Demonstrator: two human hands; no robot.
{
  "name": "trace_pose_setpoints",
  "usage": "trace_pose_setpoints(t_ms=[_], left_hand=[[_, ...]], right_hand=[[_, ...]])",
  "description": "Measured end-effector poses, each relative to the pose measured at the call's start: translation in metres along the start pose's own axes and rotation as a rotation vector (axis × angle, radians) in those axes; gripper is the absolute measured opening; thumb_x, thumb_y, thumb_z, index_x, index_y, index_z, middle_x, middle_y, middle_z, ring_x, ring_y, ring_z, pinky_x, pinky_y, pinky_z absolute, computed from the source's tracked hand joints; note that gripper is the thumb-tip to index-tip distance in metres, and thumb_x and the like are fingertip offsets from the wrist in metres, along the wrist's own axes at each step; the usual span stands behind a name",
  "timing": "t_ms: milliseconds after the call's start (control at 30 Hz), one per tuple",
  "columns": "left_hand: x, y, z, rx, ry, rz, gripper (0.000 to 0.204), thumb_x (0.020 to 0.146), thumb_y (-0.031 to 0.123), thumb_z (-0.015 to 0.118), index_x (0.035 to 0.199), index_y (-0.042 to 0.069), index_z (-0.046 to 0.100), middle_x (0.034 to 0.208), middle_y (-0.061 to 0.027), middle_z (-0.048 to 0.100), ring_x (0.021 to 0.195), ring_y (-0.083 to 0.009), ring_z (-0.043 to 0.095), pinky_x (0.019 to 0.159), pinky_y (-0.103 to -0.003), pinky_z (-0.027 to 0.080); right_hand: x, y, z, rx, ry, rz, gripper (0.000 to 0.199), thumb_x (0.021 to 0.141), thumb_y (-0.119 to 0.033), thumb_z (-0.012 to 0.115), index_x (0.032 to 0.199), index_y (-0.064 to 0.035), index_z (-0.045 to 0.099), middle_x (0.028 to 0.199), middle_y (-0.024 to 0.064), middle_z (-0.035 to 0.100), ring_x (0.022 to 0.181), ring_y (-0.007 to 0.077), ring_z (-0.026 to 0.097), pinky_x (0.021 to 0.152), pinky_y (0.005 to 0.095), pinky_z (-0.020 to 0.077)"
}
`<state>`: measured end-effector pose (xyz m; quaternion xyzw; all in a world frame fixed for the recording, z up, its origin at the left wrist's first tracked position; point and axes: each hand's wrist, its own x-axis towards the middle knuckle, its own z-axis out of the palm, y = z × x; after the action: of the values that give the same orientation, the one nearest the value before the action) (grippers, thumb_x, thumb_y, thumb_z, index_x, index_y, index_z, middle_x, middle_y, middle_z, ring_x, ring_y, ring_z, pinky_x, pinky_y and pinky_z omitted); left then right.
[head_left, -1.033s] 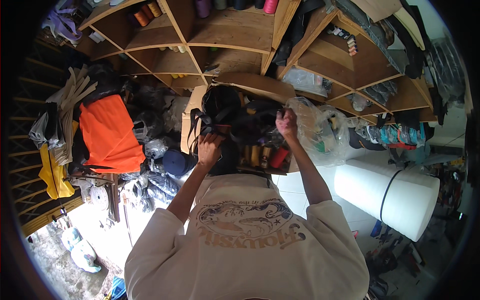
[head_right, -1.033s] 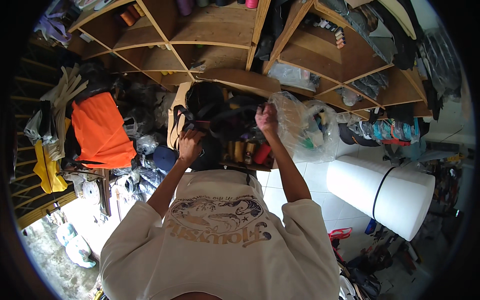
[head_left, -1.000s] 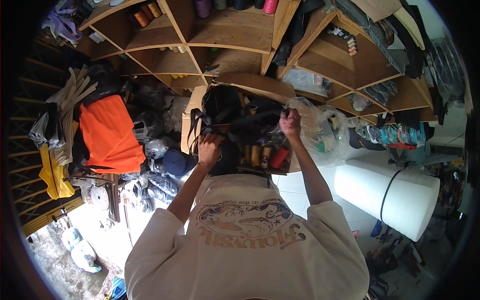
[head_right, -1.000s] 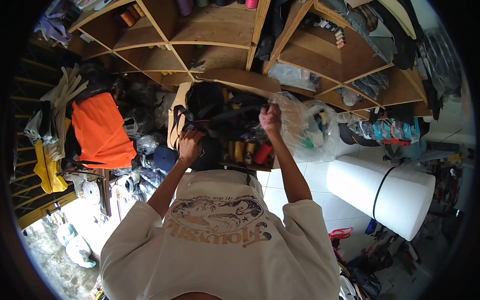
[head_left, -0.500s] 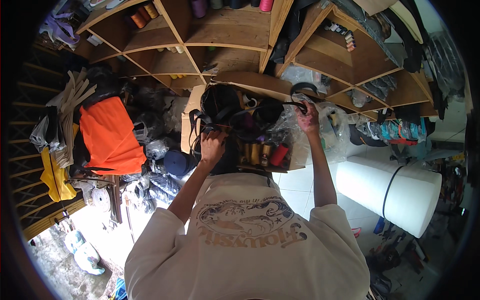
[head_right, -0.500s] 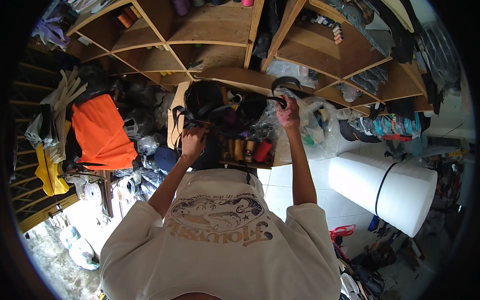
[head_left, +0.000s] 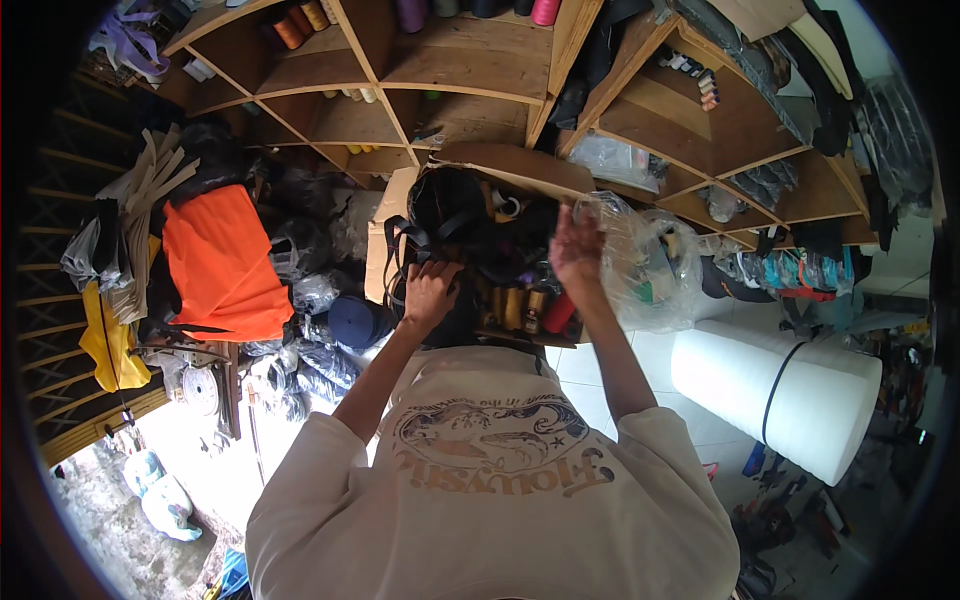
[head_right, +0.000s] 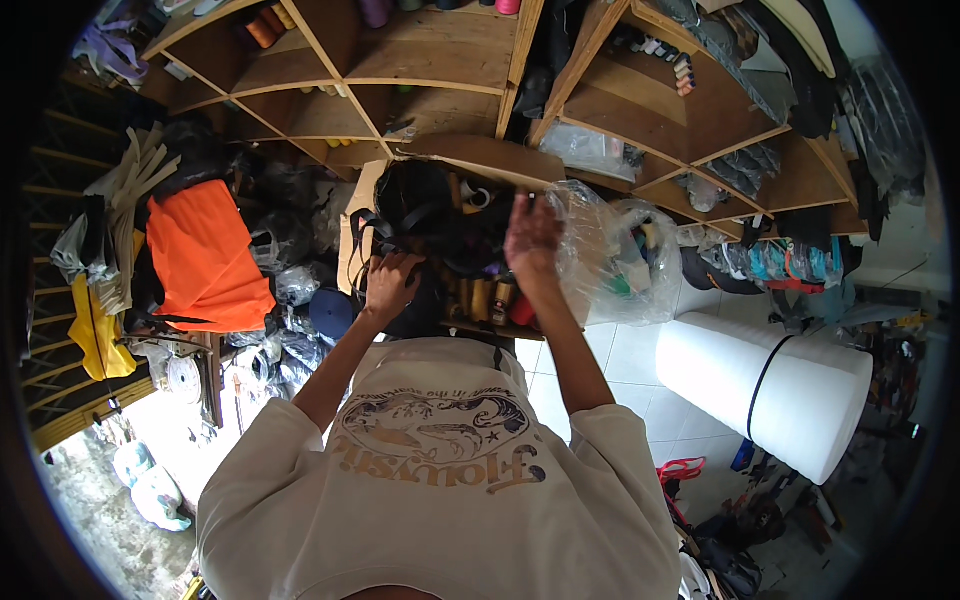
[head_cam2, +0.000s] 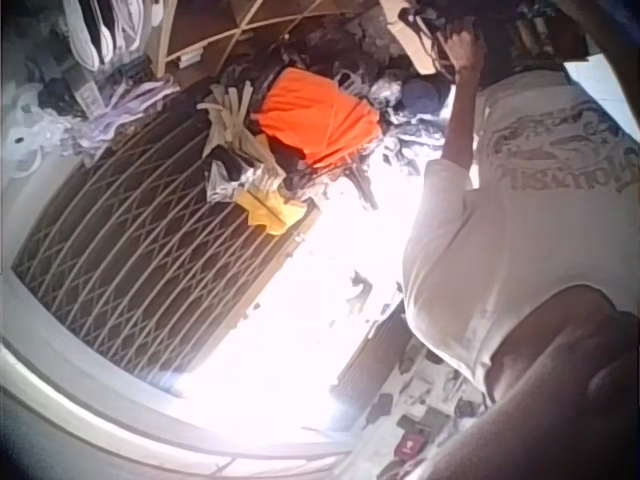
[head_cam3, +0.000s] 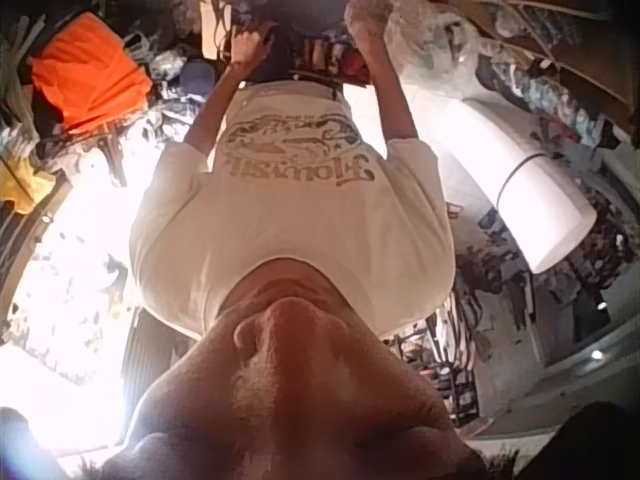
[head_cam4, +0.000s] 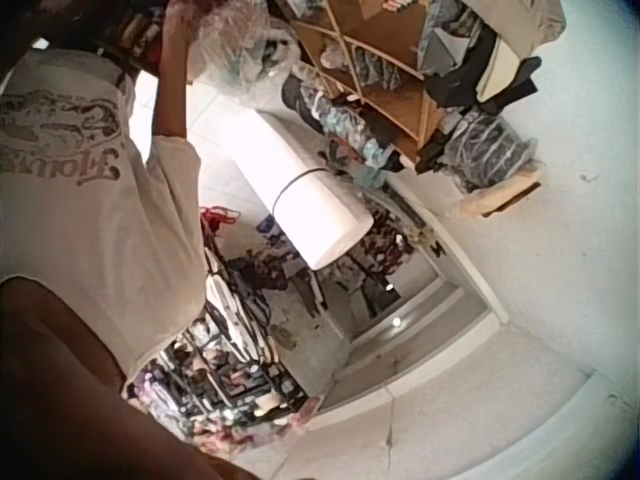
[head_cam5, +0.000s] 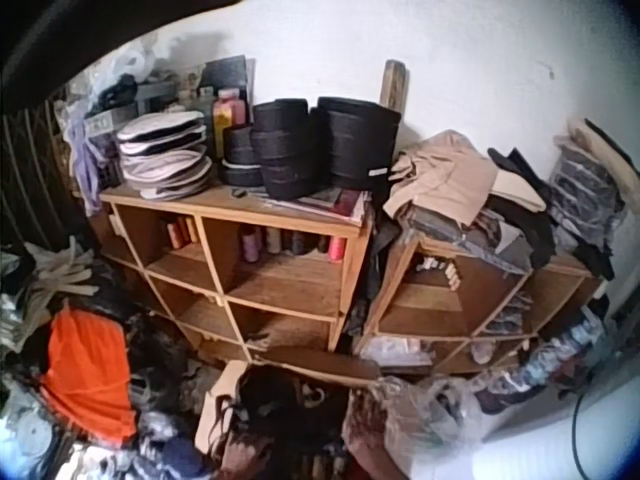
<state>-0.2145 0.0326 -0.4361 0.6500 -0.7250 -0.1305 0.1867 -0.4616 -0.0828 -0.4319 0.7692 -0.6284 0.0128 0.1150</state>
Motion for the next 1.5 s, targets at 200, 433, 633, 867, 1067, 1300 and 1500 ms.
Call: trace_pose_setpoints(t_ms=[200,433,633,867,1067,1300,1500], left_hand=[[-0.001,0.001,-0.004,0.033,-0.02,-0.002,0.029,0.074,0.016,0.068,0.102,0.013,0.063,0.093,-0.0053,0.065,0.091,-0.0234,0.06,0.082,-0.039,0.041],[-0.006,-0.007,0.003,-0.024,-0.02,-0.052,0.028,0.074,0.018,0.069,0.1,0.013,0.061,0.093,-0.0056,0.063,0.091,-0.0221,0.059,0.081,-0.039,0.039],[-0.004,-0.011,0.007,-0.121,-0.05,-0.082,0.033,0.075,0.02,0.07,0.105,0.012,0.059,0.097,-0.0072,0.064,0.097,-0.0243,0.061,0.089,-0.042,0.041],[0.007,-0.004,-0.006,-0.301,-0.188,-0.277,0.047,0.077,0.034,0.072,0.114,0.009,0.057,0.104,-0.0172,0.063,0.101,-0.0344,0.061,0.09,-0.048,0.045],[0.008,0.012,-0.034,-0.142,-0.099,-0.076,0.059,0.081,0.04,0.07,0.129,0.011,0.054,0.105,-0.016,0.064,0.097,-0.0339,0.062,0.088,-0.044,0.048],[0.017,0.011,-0.045,-0.248,0.105,-0.037,0.041,0.087,0.024,0.064,0.125,0.009,0.057,0.102,-0.0146,0.064,0.095,-0.0354,0.062,0.087,-0.043,0.047],[0.067,0.021,-0.055,-0.256,0.396,0.055,0.018,0.087,0.012,0.062,0.103,0.004,0.063,0.086,-0.0131,0.065,0.082,-0.036,0.063,0.086,-0.042,0.045]], right_hand=[[0.015,-0.113,0.008,0.586,-0.133,-0.582,0.022,0.085,-0.023,0.054,0.104,-0.014,0.058,0.115,0.0037,0.058,0.108,0.0237,0.055,0.088,0.0412,0.0428],[0.051,-0.127,0.028,1.023,-0.399,-0.667,0.012,0.08,-0.008,0.05,0.08,-0.0043,0.061,0.075,0.0086,0.065,0.072,0.0195,0.065,0.064,0.0345,0.0507],[0.066,-0.08,-0.015,1.204,-0.682,-0.517,0.015,0.085,-0.015,0.062,0.086,-0.0012,0.065,0.079,0.0099,0.068,0.074,0.0184,0.065,0.069,0.0297,0.0513],[0.063,-0.062,-0.001,1.156,-0.317,-0.232,0.024,0.086,-0.027,0.068,0.084,-0.0027,0.065,0.077,0.0105,0.067,0.071,0.0193,0.064,0.068,0.0331,0.0494],[0.052,-0.064,-0.003,1.385,-0.379,-0.254,0.019,0.09,-0.021,0.063,0.086,-0.0027,0.065,0.08,0.0075,0.067,0.069,0.0155,0.061,0.065,0.0295,0.0478],[0.043,-0.064,-0.026,1.449,-0.612,-0.179,0.013,0.093,-0.015,0.056,0.09,-0.0028,0.059,0.074,0.0026,0.061,0.064,0.0116,0.056,0.061,0.0271,0.047],[0.034,-0.065,-0.026,1.489,-0.558,-0.298,0.018,0.097,-0.02,0.052,0.091,-0.0033,0.057,0.077,0.0039,0.058,0.07,0.0132,0.058,0.065,0.0276,0.0464]])
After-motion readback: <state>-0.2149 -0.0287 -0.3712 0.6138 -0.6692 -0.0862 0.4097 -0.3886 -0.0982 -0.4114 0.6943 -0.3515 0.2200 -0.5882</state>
